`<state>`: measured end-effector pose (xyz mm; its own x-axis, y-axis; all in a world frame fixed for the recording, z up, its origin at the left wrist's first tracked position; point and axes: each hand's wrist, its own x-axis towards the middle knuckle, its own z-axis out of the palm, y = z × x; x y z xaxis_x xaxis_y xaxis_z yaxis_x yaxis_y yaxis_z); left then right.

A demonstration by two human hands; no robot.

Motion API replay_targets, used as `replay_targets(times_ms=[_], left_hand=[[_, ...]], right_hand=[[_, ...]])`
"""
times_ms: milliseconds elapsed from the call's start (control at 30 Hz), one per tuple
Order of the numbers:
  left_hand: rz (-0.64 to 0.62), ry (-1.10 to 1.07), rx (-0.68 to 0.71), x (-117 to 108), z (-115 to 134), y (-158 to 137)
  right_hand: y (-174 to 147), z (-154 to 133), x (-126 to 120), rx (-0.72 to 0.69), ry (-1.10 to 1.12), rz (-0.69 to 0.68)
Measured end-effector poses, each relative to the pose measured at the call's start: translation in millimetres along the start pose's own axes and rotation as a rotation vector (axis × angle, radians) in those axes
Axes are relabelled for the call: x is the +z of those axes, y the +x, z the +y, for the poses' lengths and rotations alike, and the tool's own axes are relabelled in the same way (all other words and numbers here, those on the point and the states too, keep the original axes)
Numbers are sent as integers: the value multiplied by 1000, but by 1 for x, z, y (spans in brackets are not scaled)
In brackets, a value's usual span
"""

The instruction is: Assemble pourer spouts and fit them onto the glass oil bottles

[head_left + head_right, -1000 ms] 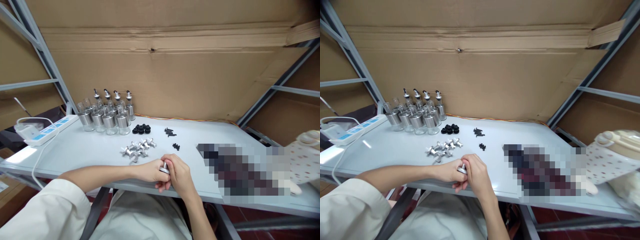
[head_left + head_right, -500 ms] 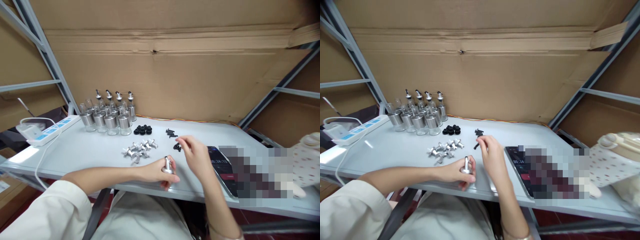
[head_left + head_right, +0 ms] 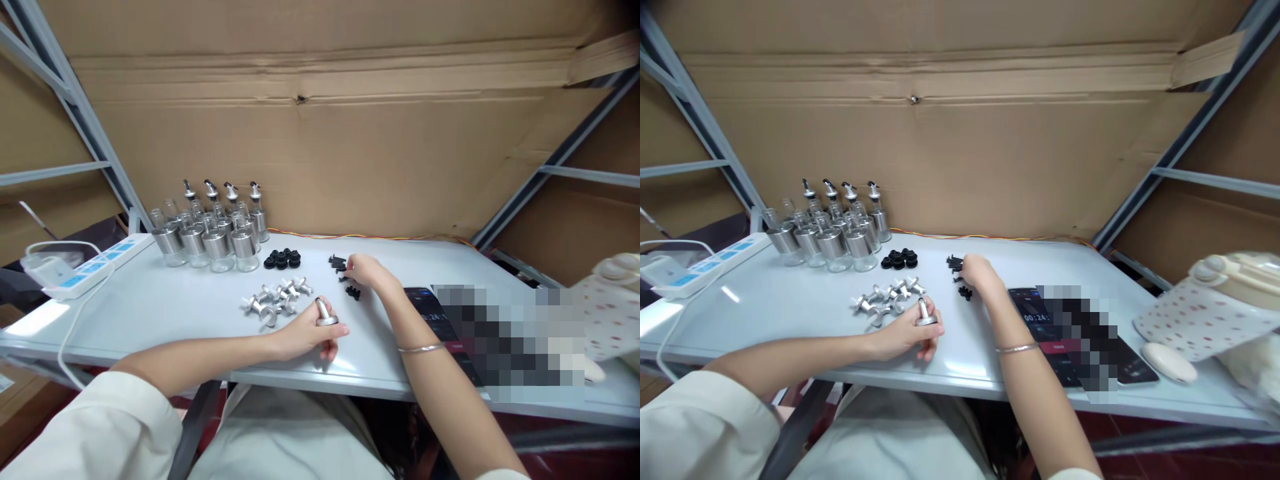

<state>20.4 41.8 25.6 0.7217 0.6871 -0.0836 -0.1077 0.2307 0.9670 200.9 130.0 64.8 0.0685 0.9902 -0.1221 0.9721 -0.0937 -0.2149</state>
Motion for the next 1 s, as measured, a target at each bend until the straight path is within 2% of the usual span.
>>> replay_targets(times_ms=[167,367,633,767,833,900,967,1000], left_hand=[[99,-28,35,0,2,4],[125,-53,30,-2,6,4],[121,2,29,1,7,3],[77,24,74,2,5,1],[86,11,116,1,3,0],[114,14,179,1,2,-1],[131,35,232,2,5,-2],[134,48,247,2,7,-3]], right_hand=[[1,3,2,-72,11,-5],[2,5,8,-120,43,-7],[7,3,12,-104,60,79],[-4,1,-2,-127,110,106],[-16,-2,-13,-247,247,22],[-31,-6,-21,-470,520,-226],[-44,-12,-26,-626,660,-474],[-48,-14,-28,-671,692,-548]])
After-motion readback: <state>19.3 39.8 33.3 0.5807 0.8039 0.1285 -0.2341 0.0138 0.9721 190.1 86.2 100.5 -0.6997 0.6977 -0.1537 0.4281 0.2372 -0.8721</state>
